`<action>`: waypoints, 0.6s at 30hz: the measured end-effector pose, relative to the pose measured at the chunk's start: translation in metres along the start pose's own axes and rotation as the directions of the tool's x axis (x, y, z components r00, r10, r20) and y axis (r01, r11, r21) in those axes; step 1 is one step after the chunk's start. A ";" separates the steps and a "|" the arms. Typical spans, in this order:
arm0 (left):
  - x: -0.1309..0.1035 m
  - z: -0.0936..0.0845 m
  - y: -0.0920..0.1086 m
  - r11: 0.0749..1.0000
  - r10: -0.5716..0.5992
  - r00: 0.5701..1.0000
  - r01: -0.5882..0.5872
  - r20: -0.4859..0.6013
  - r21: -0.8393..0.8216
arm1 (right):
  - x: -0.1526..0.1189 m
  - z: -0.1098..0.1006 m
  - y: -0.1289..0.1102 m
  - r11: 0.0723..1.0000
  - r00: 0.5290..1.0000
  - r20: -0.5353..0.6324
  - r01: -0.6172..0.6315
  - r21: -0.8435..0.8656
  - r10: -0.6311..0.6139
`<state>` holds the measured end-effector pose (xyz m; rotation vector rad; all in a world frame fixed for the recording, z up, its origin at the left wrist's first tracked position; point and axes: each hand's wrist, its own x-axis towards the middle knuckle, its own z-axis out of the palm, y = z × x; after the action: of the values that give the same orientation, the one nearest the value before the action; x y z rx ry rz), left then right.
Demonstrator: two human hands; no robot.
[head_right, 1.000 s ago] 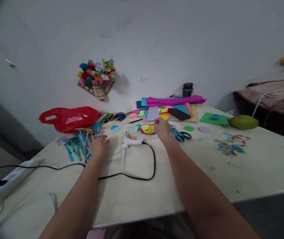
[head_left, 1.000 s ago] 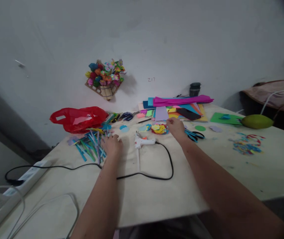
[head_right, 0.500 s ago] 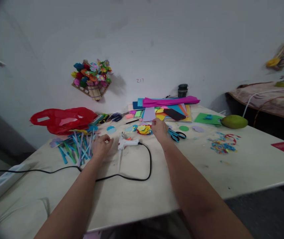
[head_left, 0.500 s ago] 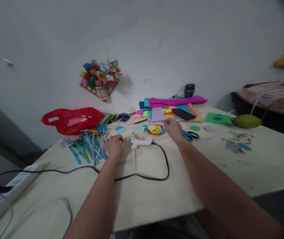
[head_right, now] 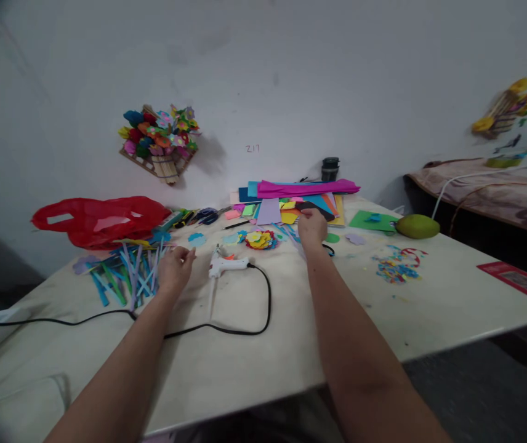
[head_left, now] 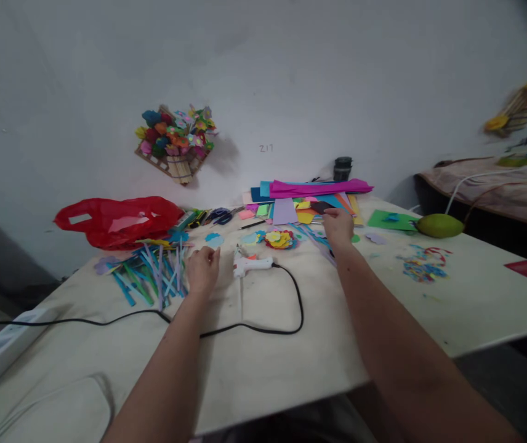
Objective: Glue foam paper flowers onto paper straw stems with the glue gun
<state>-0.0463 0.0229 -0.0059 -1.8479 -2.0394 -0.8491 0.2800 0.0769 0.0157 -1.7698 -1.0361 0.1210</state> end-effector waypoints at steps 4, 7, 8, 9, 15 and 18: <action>-0.001 -0.002 0.005 0.998 0.046 0.999 -0.046 0.008 -0.031 | 0.003 -0.001 0.005 0.992 0.989 0.147 -0.014 -0.125 0.033; -0.003 -0.001 0.007 0.996 0.055 0.998 -0.054 0.010 -0.064 | -0.001 -0.001 0.002 0.966 0.964 0.265 0.036 -0.256 0.034; -0.003 0.000 0.007 0.996 0.051 0.999 -0.050 0.017 -0.074 | -0.003 -0.002 0.000 0.956 0.959 0.282 0.059 -0.289 0.026; -0.003 0.001 0.007 0.996 0.045 0.999 -0.043 0.026 -0.084 | -0.005 -0.002 -0.001 0.944 0.957 0.288 0.080 -0.320 0.017; -0.004 0.002 0.007 0.988 0.029 0.997 -0.019 0.066 -0.152 | -0.013 -0.001 -0.003 0.835 0.938 0.346 0.199 -0.512 -0.012; -0.005 0.002 0.007 0.983 0.040 0.997 -0.026 0.072 -0.183 | -0.017 -0.002 -0.003 0.795 0.927 0.374 0.241 -0.557 -0.018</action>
<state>-0.0381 0.0197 -0.0085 -2.0319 -2.0289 -1.0014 0.2685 0.0638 0.0124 -2.2881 -1.5864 0.0199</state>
